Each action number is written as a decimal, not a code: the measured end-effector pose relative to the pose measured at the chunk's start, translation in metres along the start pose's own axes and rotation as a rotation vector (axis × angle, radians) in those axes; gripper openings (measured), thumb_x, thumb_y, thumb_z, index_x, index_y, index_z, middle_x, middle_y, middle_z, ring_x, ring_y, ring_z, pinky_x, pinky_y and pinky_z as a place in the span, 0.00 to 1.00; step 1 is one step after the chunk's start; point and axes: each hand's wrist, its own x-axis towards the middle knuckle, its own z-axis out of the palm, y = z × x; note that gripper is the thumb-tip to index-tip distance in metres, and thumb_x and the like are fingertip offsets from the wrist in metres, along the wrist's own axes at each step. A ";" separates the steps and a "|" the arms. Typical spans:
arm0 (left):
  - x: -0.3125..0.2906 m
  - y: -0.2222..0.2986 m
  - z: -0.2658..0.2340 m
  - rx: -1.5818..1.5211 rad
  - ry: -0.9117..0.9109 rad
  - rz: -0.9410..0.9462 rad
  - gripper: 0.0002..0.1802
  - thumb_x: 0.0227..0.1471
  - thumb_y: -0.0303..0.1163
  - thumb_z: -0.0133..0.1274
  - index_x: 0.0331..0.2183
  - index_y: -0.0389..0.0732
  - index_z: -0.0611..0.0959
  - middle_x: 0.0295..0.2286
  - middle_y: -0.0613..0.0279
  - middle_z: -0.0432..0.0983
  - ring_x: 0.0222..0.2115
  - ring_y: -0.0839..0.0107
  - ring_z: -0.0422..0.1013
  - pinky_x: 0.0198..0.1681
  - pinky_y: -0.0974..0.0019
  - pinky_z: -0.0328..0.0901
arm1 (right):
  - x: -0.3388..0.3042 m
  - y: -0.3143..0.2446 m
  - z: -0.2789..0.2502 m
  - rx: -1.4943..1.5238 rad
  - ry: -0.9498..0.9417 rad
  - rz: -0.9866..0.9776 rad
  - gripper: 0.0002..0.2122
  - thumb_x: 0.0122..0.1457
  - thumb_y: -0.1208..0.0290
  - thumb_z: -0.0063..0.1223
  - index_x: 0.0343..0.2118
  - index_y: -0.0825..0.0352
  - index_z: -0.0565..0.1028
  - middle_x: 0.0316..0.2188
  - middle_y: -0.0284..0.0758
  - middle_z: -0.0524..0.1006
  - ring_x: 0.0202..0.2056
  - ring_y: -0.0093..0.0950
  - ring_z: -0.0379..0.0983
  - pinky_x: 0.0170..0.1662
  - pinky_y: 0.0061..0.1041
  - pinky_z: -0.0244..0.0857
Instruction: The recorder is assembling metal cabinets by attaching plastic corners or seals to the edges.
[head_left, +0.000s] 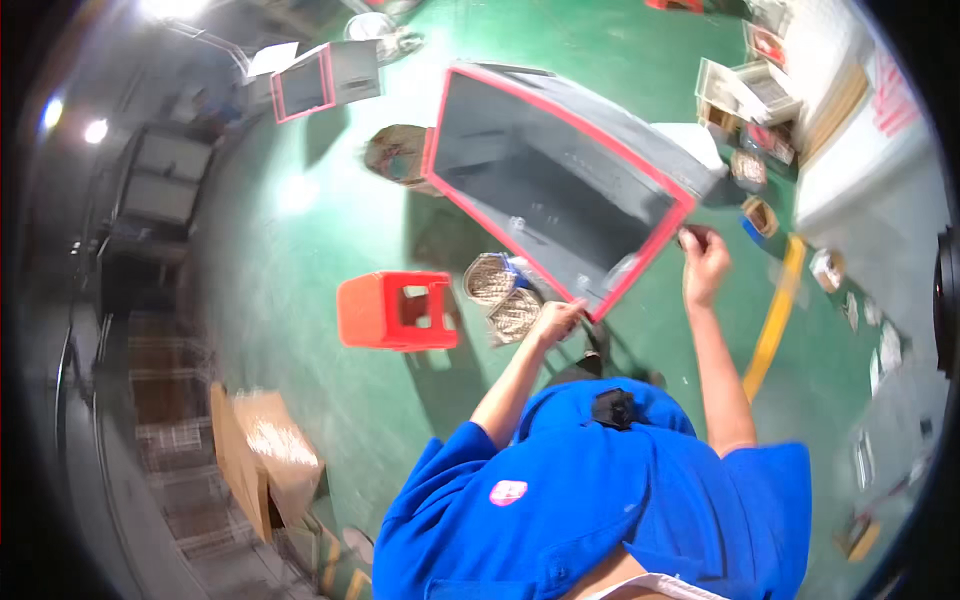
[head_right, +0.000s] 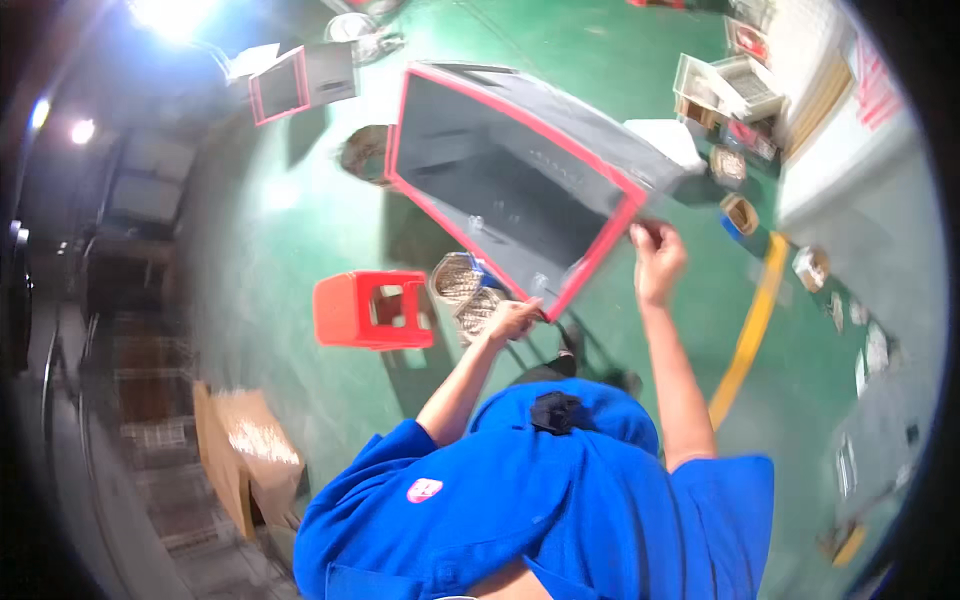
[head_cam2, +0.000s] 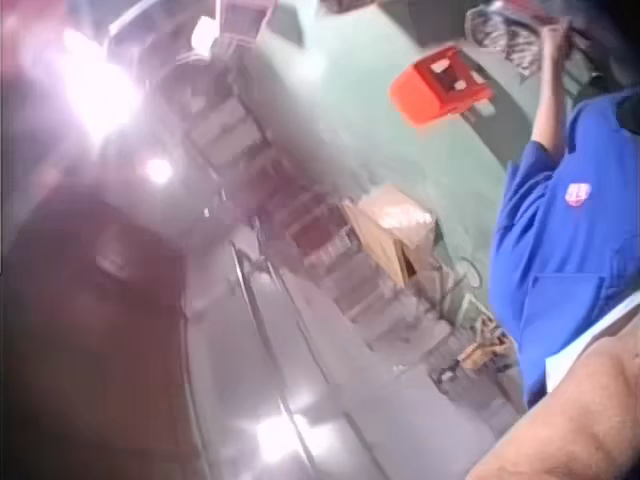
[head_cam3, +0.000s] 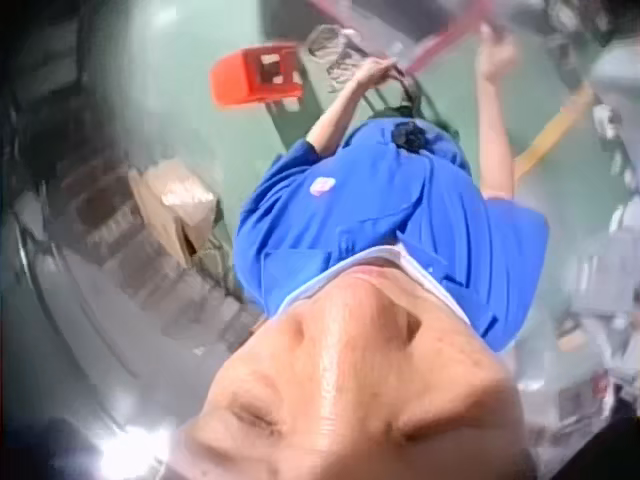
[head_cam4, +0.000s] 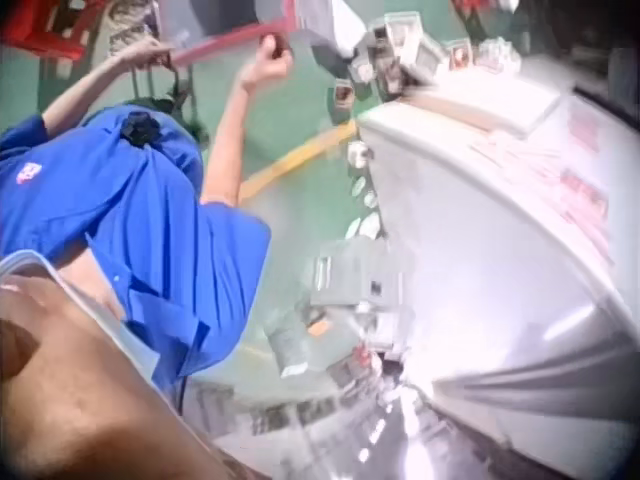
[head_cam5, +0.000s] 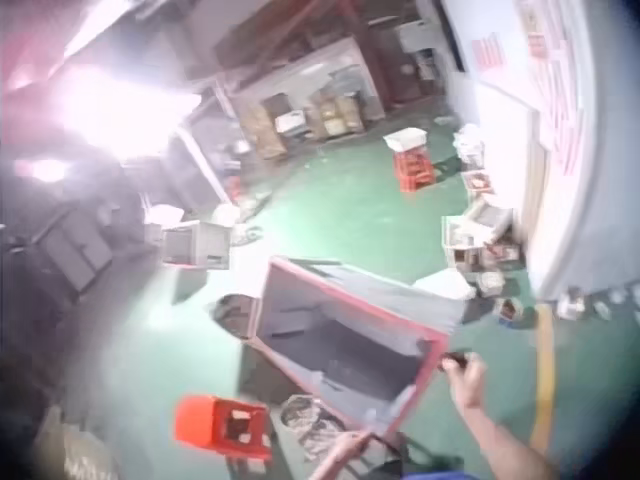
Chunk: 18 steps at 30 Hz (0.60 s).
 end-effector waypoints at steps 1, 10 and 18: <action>0.006 -0.005 -0.003 0.011 0.071 -0.052 0.25 0.46 0.53 0.54 0.15 0.41 0.74 0.09 0.70 0.62 0.09 0.80 0.57 0.12 0.73 0.49 | 0.002 0.002 0.008 0.016 0.008 -0.021 0.05 0.50 0.78 0.54 0.29 0.74 0.74 0.24 0.33 0.75 0.25 0.19 0.70 0.32 0.18 0.66; 0.016 0.011 -0.026 -0.194 -0.054 -0.011 0.23 0.52 0.49 0.50 0.15 0.44 0.69 0.10 0.70 0.60 0.07 0.80 0.55 0.08 0.77 0.44 | 0.014 0.010 0.038 0.112 -0.101 0.084 0.06 0.50 0.79 0.55 0.31 0.73 0.75 0.25 0.35 0.78 0.26 0.21 0.75 0.30 0.18 0.68; 0.026 0.019 -0.039 -0.208 -0.082 -0.073 0.24 0.50 0.49 0.52 0.13 0.45 0.68 0.09 0.70 0.59 0.07 0.80 0.55 0.08 0.76 0.43 | 0.030 0.006 0.066 0.354 0.037 0.155 0.04 0.51 0.77 0.56 0.27 0.70 0.74 0.22 0.32 0.76 0.25 0.20 0.73 0.30 0.18 0.66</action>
